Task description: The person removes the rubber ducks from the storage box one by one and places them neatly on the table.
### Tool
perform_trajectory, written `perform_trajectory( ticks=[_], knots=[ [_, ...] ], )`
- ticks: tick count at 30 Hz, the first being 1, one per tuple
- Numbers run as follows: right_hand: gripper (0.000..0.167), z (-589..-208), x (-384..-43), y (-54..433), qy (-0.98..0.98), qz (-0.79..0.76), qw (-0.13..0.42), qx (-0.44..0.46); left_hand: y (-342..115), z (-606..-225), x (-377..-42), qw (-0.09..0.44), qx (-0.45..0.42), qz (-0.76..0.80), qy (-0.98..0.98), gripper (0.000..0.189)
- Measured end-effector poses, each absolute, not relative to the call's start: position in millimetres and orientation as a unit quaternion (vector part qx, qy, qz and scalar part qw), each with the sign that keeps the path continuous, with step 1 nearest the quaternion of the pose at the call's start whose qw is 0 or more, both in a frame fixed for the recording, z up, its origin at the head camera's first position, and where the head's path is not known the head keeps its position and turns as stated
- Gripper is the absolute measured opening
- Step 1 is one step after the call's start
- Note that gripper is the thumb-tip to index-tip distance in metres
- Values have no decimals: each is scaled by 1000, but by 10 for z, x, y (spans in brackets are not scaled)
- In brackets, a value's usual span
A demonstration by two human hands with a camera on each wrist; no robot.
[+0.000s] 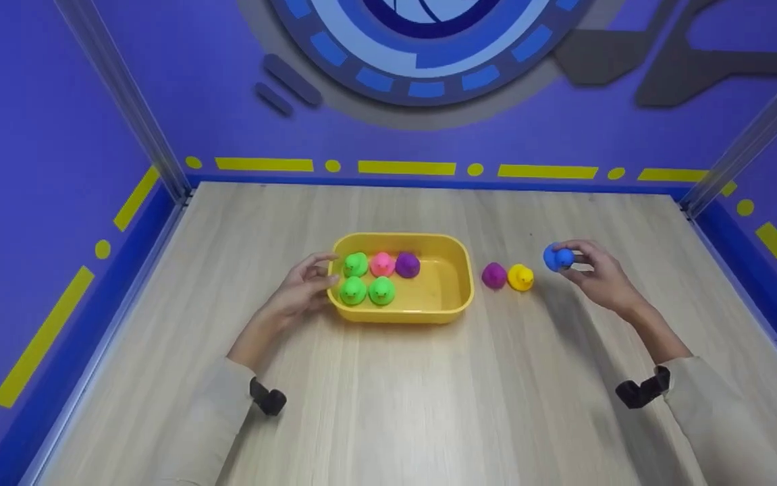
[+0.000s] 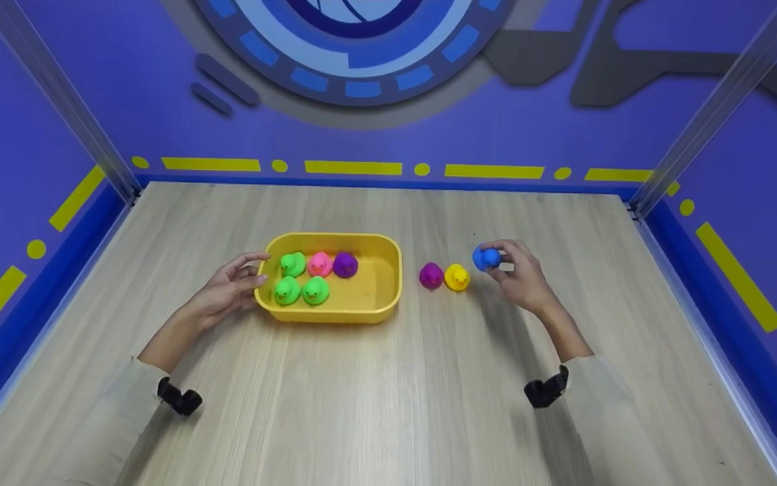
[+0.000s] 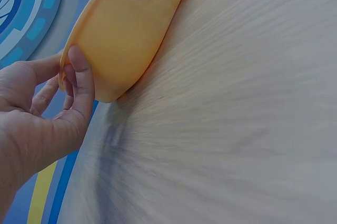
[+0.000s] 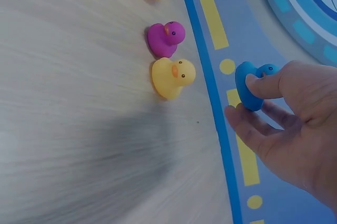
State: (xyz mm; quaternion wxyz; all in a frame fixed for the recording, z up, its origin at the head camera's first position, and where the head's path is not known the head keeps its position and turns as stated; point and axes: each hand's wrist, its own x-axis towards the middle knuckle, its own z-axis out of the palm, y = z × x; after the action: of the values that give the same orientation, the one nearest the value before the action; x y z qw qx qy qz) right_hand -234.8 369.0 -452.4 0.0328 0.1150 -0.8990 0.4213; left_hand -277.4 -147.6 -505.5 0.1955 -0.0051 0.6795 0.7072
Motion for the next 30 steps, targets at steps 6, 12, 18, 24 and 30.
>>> perform_trajectory(
  ticks=[6, 12, 18, 24, 30],
  knots=[
    [39, -4566, -2349, 3742, -906, 404, 36, 121, -1462, -5068, -2770, 191, -5, 704, 684, 50],
    [39, -4614, -2366, 3794, -914, 389, 29, 114, -1452, -5070, -2766, 195, -18, 700, 687, 50],
    [41, -4673, -2414, 3808, -911, 397, 11, 108, -1512, -5039, -2769, 193, -23, 691, 696, 49],
    [40, -4765, -2442, 3831, -912, 394, 4, 110, -1547, -5047, -2763, 193, -23, 689, 698, 50],
    [40, -4836, -2391, 3915, -922, 378, -15, 82, -1478, -5053, -2783, 195, -4, 699, 688, 50]
  ],
)
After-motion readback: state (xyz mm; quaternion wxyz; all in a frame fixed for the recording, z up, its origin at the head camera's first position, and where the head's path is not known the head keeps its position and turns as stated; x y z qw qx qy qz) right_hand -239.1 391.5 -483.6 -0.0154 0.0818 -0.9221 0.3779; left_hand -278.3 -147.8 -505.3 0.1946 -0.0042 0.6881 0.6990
